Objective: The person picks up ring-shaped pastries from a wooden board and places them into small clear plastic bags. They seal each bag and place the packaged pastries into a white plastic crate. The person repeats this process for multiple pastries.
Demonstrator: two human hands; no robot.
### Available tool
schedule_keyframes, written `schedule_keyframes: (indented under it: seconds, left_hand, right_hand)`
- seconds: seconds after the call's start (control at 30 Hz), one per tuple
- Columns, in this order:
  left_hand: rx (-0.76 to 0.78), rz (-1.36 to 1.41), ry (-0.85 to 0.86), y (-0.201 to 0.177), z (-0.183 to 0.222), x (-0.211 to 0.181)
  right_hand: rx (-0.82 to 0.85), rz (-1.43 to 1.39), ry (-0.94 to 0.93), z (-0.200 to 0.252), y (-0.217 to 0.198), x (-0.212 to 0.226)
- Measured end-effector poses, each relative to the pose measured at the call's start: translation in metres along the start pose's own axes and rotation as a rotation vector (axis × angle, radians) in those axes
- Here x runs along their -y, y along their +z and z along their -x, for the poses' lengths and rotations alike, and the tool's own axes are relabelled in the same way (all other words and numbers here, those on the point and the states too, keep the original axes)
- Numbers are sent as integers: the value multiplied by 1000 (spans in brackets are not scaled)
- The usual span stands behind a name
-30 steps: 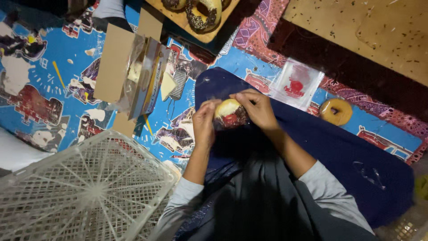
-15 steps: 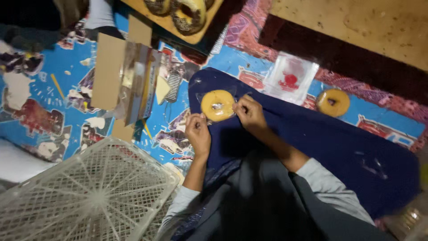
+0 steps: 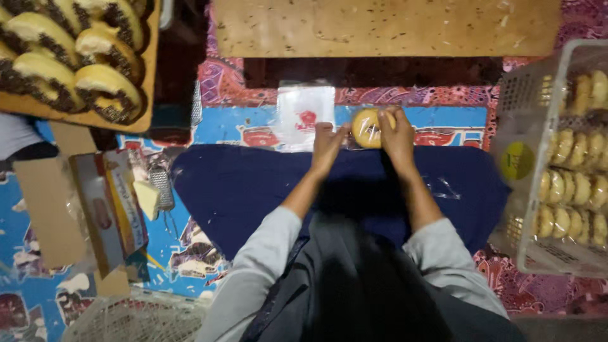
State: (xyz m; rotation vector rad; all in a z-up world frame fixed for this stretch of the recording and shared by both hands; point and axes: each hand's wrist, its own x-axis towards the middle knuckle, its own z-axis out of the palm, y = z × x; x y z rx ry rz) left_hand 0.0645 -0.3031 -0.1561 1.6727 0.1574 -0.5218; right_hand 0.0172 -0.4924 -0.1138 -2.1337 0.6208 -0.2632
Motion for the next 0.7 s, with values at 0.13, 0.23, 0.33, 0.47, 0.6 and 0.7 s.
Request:
schedule_keyframes:
  seconds: [0.13, 0.23, 0.33, 0.47, 0.6, 0.7]
  left_hand:
    - [290, 95, -119, 52, -17, 17]
    - [380, 396, -77, 47, -11, 9]
    - [519, 832, -412, 23, -4, -5]
    - [446, 1015, -596, 0, 11, -35]
    - [432, 1090, -585, 0, 17, -68]
    - [494, 1201, -539, -2, 25, -72]
  right_hand:
    - [-123, 210, -183, -4, 18, -45]
    - [-28, 24, -33, -21, 20, -56]
    - [211, -700, 313, -50, -10, -50]
    - [67, -286, 54, -55, -77, 0]
    - [107, -28, -77, -4, -108, 73]
    - [146, -81, -352, 34, -79, 105]
